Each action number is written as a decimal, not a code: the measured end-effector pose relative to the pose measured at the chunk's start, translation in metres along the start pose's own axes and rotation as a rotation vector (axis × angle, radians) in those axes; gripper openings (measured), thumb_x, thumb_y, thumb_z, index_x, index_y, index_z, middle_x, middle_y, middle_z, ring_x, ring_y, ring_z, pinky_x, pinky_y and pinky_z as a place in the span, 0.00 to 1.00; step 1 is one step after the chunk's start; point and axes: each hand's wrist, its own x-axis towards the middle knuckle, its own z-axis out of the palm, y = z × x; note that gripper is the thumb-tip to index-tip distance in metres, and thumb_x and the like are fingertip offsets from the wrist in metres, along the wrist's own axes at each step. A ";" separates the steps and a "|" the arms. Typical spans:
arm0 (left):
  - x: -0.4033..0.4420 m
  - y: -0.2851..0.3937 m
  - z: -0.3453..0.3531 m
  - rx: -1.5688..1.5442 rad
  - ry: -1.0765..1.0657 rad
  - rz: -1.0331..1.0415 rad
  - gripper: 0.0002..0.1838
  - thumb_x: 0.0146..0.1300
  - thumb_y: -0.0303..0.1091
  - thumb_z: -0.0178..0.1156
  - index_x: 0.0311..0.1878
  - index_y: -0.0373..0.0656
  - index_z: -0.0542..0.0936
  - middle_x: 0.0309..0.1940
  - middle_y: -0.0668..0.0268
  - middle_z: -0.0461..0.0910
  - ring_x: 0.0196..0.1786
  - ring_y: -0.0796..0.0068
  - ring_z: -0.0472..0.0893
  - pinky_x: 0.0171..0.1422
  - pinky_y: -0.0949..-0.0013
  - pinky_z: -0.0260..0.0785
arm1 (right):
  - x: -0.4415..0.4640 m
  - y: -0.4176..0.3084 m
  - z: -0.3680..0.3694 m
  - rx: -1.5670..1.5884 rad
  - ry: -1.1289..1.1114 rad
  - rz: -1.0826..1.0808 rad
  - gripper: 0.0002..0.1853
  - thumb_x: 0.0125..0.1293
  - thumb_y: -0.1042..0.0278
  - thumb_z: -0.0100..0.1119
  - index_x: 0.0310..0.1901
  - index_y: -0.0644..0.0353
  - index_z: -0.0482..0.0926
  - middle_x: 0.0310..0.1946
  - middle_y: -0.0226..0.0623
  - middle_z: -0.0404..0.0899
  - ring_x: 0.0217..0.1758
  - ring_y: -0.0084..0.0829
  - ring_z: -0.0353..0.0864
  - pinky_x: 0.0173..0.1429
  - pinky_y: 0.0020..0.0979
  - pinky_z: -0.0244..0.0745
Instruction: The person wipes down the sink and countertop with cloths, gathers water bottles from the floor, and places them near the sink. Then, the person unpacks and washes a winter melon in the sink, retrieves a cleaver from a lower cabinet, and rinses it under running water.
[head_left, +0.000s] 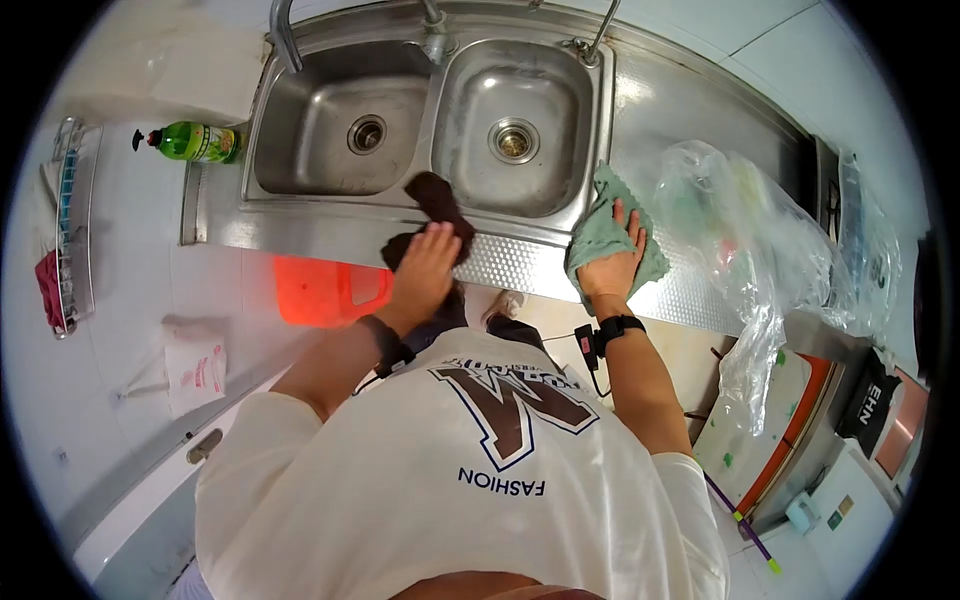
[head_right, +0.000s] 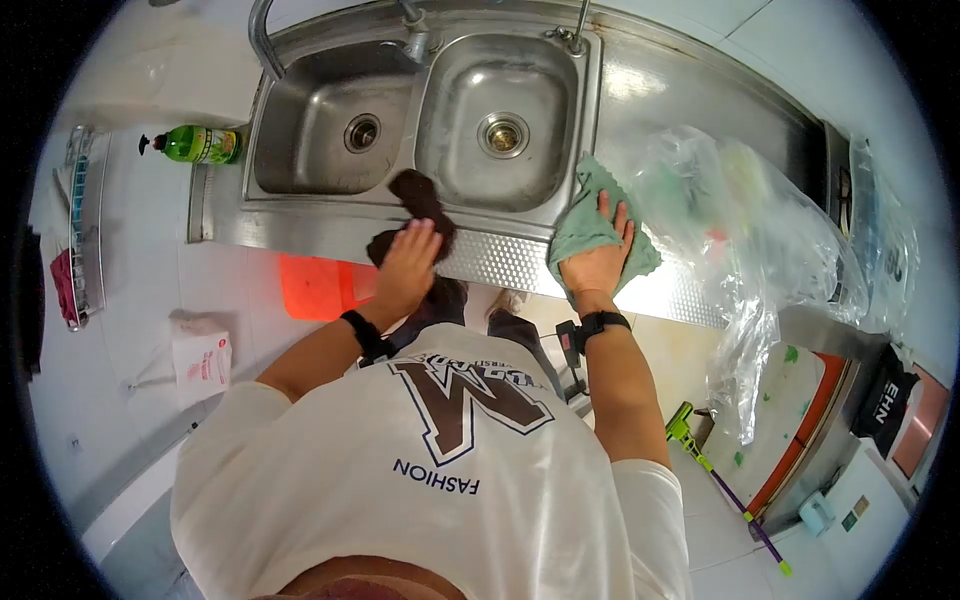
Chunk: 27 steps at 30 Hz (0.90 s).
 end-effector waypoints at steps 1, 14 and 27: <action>0.003 0.014 0.001 -0.037 -0.001 0.087 0.30 0.59 0.31 0.56 0.67 0.34 0.69 0.73 0.48 0.60 0.76 0.48 0.58 0.78 0.48 0.48 | -0.001 0.001 0.001 -0.003 0.008 0.001 0.33 0.63 0.51 0.51 0.68 0.57 0.69 0.76 0.34 0.56 0.79 0.51 0.48 0.80 0.50 0.39; 0.021 0.023 0.007 -0.112 0.066 0.054 0.31 0.61 0.43 0.61 0.68 0.47 0.71 0.74 0.58 0.60 0.77 0.55 0.57 0.79 0.46 0.45 | -0.003 0.001 0.003 0.030 0.094 -0.043 0.34 0.64 0.51 0.50 0.69 0.58 0.67 0.76 0.33 0.56 0.78 0.50 0.50 0.79 0.48 0.42; -0.011 -0.132 0.012 0.144 0.407 -1.039 0.31 0.66 0.40 0.53 0.71 0.42 0.65 0.74 0.51 0.57 0.72 0.47 0.61 0.71 0.39 0.56 | -0.026 -0.017 0.031 -0.151 0.086 0.004 0.35 0.66 0.51 0.50 0.71 0.62 0.63 0.77 0.37 0.52 0.78 0.53 0.50 0.79 0.50 0.41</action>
